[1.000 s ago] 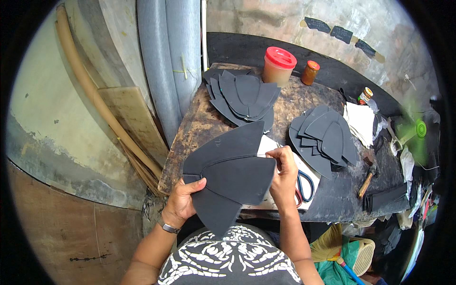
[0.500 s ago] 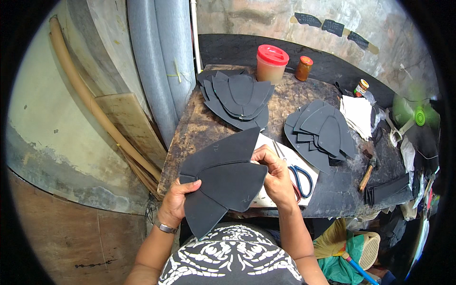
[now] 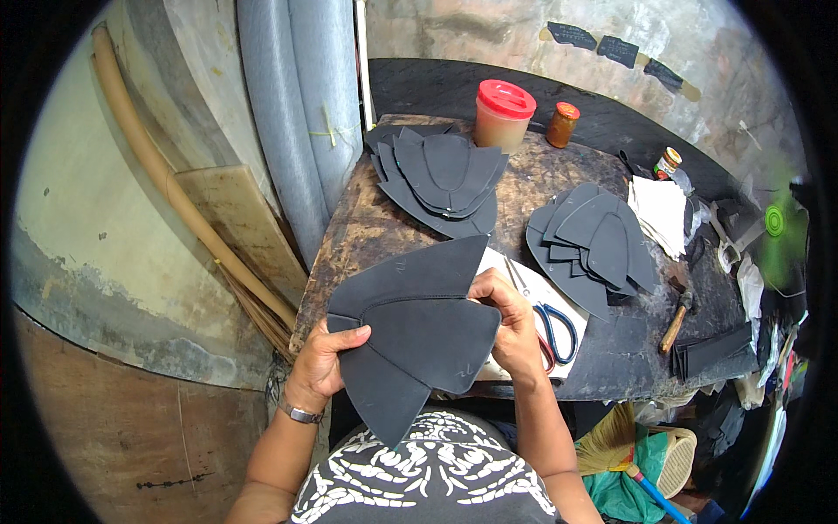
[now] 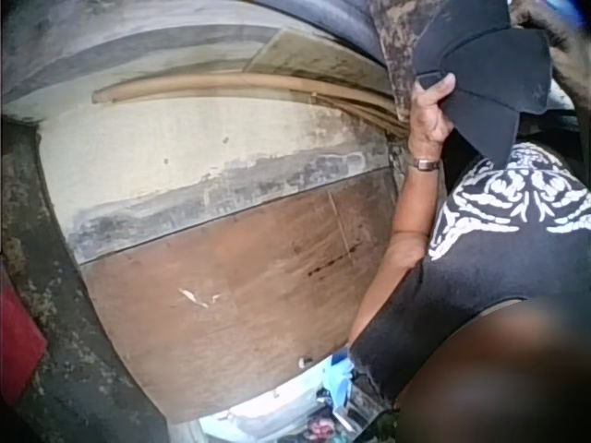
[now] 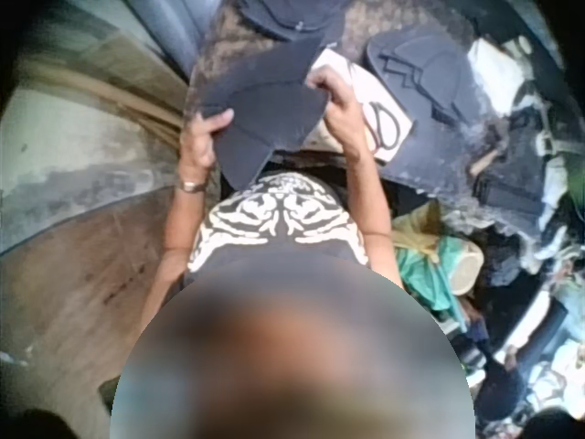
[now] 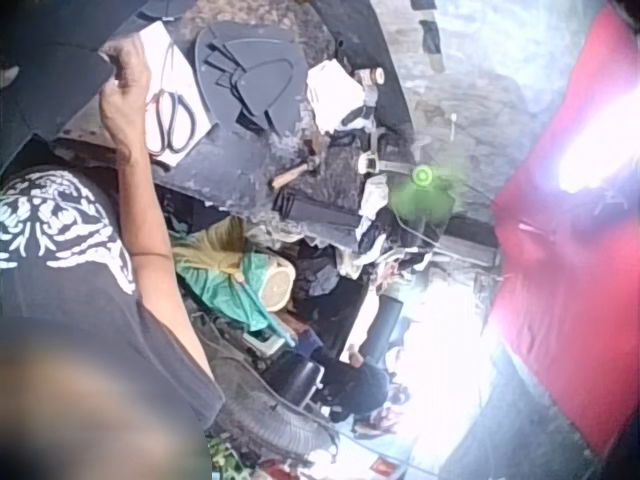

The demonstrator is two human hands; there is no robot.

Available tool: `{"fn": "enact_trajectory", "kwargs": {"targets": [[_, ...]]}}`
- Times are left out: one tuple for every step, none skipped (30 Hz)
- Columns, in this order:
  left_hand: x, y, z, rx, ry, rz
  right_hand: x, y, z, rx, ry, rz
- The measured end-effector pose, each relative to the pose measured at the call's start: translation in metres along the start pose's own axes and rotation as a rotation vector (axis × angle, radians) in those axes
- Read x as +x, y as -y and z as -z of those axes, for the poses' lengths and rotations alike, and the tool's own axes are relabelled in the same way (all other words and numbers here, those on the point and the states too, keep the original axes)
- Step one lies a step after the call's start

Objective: The person uses red-handled scissors to trim the edges of black rubber pieces. They repeatedly pick up a piece, cut along its perimeter, and place it on a growing stack on the table.

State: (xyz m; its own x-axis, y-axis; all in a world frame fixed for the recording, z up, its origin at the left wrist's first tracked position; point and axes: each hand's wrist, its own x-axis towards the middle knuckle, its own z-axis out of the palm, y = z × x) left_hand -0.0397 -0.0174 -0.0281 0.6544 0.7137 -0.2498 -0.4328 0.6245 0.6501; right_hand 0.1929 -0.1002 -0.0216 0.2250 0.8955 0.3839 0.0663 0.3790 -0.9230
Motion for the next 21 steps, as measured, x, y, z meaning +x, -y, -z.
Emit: {"fn": "enact_trajectory", "kwargs": {"targets": [[-0.0001,-0.0002,0.0005,0.006,0.000,-0.001,0.0000,0.0004,0.0001,-0.148,-0.017,0.037],[-0.0001,-0.0005,0.0008,0.006,0.001,0.004,0.0001,0.0010,0.0005,-0.298,-0.017,0.071],[0.0005,-0.0010,0.0011,0.000,0.014,0.000,0.0002,0.0018,0.0011,-0.442,-0.040,0.093],[0.0011,-0.0016,0.0011,-0.011,0.027,0.002,0.0004,0.0024,0.0015,-0.543,-0.029,0.112],[0.0013,-0.0021,0.0010,-0.006,0.003,0.013,0.0004,0.0030,0.0020,-0.639,-0.043,0.117],[0.0012,-0.0021,0.0005,-0.006,0.020,0.004,0.0007,0.0033,0.0024,-0.736,-0.058,0.124],[0.0006,-0.0016,0.0000,0.009,0.002,0.002,0.0010,0.0030,0.0027,-0.567,-0.045,0.058],[0.0002,-0.0013,-0.0006,0.027,-0.025,0.006,0.0012,0.0025,0.0028,-0.397,-0.031,-0.008],[0.0000,-0.0010,-0.0010,0.022,-0.021,-0.001,0.0011,0.0015,0.0027,-0.220,-0.024,-0.087],[-0.0004,-0.0006,-0.0012,0.019,-0.025,-0.003,0.0007,0.0002,0.0024,-0.108,-0.018,-0.093],[-0.0006,-0.0004,-0.0011,0.015,-0.030,-0.005,0.0000,-0.0013,0.0016,0.010,-0.016,-0.111],[-0.0007,-0.0003,-0.0007,0.011,-0.026,0.000,-0.0008,-0.0028,0.0010,0.128,-0.015,-0.131],[-0.0004,-0.0005,-0.0001,0.008,-0.021,0.005,-0.0018,-0.0040,0.0006,0.163,-0.007,-0.154],[-0.0004,-0.0006,0.0007,0.004,-0.017,0.010,-0.0025,-0.0051,0.0005,0.199,0.000,-0.178],[-0.0005,-0.0010,0.0016,0.001,-0.014,0.012,-0.0027,-0.0060,0.0008,0.234,0.008,-0.202],[-0.0005,-0.0016,0.0025,-0.002,-0.012,0.013,-0.0029,-0.0063,0.0014,0.117,-0.006,-0.178],[-0.0007,-0.0022,0.0032,0.009,-0.042,0.019,-0.0022,-0.0065,0.0023,-0.001,-0.020,-0.151],[-0.0011,-0.0025,0.0037,-0.004,-0.004,0.010,-0.0013,-0.0063,0.0033,-0.107,-0.040,-0.157],[-0.0018,-0.0025,0.0039,-0.004,0.000,0.007,-0.0005,-0.0055,0.0050,-0.278,-0.027,-0.079],[-0.0024,-0.0026,0.0038,-0.002,0.007,0.007,0.0003,-0.0045,0.0068,-0.437,-0.020,-0.034],[-0.0025,-0.0026,0.0036,-0.007,0.000,-0.004,0.0007,-0.0036,0.0075,-0.597,-0.012,0.013]]}}
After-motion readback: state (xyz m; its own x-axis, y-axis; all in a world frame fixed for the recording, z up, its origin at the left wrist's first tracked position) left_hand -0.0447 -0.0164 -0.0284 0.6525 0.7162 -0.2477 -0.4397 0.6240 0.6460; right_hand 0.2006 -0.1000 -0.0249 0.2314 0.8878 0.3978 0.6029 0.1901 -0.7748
